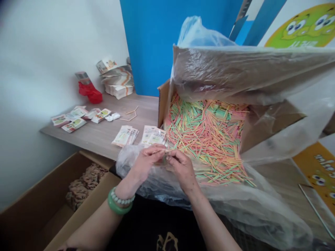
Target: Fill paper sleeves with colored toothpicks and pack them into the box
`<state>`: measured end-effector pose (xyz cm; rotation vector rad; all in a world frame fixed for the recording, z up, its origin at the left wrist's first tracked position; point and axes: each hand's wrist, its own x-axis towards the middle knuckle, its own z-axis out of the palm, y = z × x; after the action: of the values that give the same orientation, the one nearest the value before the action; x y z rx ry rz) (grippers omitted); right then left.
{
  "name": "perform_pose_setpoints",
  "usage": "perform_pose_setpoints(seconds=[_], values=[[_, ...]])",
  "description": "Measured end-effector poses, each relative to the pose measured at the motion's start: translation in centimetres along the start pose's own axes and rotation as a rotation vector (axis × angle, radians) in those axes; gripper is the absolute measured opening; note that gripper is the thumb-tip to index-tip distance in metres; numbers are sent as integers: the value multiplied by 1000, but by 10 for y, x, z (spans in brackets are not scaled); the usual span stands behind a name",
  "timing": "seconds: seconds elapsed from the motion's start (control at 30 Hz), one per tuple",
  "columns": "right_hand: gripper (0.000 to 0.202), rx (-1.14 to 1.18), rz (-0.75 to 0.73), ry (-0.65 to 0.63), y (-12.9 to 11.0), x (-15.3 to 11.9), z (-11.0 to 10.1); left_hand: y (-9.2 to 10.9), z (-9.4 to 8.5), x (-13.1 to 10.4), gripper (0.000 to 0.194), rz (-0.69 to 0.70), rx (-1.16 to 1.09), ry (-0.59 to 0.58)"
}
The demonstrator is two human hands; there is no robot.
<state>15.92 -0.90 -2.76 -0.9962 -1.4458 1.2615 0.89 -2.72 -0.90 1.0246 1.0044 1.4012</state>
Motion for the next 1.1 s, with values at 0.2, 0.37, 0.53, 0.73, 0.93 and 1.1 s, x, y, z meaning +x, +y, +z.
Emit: perform_pose_setpoints(seconds=[0.2, 0.37, 0.53, 0.73, 0.93, 1.1], values=[[11, -431, 125, 21, -2, 35, 17, 37, -92, 43, 27, 35, 435, 334], [28, -981, 303, -39, -2, 77, 45, 21, -155, 87, 31, -95, 1295, 472], [33, -992, 396, 38, 10, 96, 61, 4, -159, 88, 50, -137, 1551, 546], [23, -954, 265, 142, 19, 90, 49, 23, -150, 72, 39, 97, 1361, 683], [16, -658, 21, 286, 6, 69, 37, 28, -91, 44, 31, 97, 734, 382], [6, -116, 18, -18, 0, 29, 31, 9, -47, 26, 34, -144, 248, 142]])
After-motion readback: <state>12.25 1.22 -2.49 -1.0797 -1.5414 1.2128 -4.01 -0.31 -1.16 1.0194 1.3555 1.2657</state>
